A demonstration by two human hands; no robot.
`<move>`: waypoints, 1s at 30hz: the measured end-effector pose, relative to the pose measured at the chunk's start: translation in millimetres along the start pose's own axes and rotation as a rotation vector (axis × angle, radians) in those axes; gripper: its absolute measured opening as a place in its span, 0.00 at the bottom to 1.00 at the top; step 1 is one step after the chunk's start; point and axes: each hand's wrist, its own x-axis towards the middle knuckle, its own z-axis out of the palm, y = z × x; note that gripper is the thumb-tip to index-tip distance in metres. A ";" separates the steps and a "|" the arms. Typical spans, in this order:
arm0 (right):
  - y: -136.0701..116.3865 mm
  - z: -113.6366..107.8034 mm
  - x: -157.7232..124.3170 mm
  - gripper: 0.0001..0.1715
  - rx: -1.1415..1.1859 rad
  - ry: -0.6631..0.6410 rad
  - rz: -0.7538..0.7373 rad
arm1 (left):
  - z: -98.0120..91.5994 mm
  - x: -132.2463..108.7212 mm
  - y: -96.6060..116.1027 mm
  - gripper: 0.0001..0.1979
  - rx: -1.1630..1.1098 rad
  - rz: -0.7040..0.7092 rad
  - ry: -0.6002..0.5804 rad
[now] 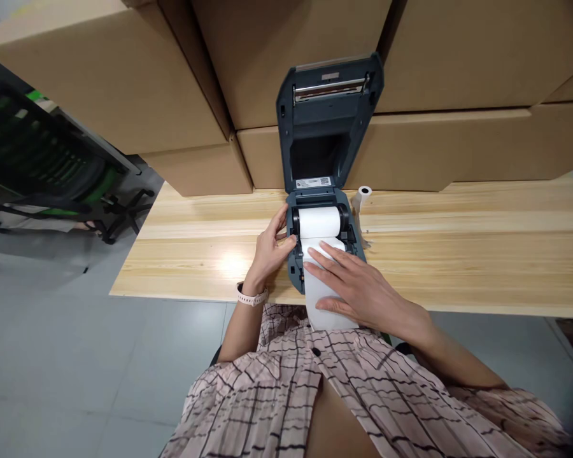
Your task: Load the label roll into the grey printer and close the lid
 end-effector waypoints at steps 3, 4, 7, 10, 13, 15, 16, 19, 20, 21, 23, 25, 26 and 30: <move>-0.4 0.7 -0.7 0.45 0.013 -0.005 0.012 | -0.2 -0.1 -1.5 0.35 0.015 0.007 0.002; -0.1 0.7 -0.9 0.45 0.015 -0.002 0.009 | -0.3 -0.2 -2.4 0.35 0.021 0.007 0.003; 0.8 0.8 -1.3 0.45 0.010 0.021 -0.007 | -0.4 -0.8 -4.0 0.35 0.043 -0.008 0.009; 0.6 1.8 -0.9 0.45 0.012 0.038 -0.001 | 0.5 -2.4 -2.5 0.34 0.051 -0.043 0.014; -0.8 4.6 -0.8 0.45 0.028 0.025 0.013 | 2.4 -4.2 0.0 0.34 0.045 -0.056 0.010; -1.6 5.6 -1.9 0.43 0.038 0.018 0.020 | 3.5 -4.5 0.3 0.35 0.028 -0.049 0.011; -1.3 4.6 -2.6 0.43 0.052 0.020 0.020 | 3.8 -4.2 0.0 0.35 0.015 -0.046 0.012; 6.6 -8.8 -1.1 0.40 0.221 0.043 -0.016 | 3.4 -2.0 -1.1 0.35 -0.024 -0.040 0.003; 12.6 -17.1 2.5 0.38 0.310 0.085 -0.021 | 3.1 -1.5 -0.9 0.36 -0.034 -0.041 -0.002; 20.4 -26.9 8.3 0.34 0.394 0.162 -0.011 | 3.0 -1.8 0.0 0.37 -0.043 -0.042 -0.008; 41.3 -48.9 28.1 0.27 0.513 0.420 0.058 | 3.7 -5.8 4.0 0.40 -0.061 -0.056 -0.023; 66.8 -70.7 57.3 0.25 0.561 0.714 0.114 | 6.2 -15.1 10.5 0.44 -0.058 -0.083 -0.045; 80.2 -80.7 74.1 0.27 0.582 0.769 0.136 | 7.9 -21.5 14.3 0.46 -0.034 -0.097 -0.058; 131.0 -113.8 139.2 0.31 0.468 0.839 0.167 | 12.9 -47.7 27.7 0.54 0.161 -0.114 -0.099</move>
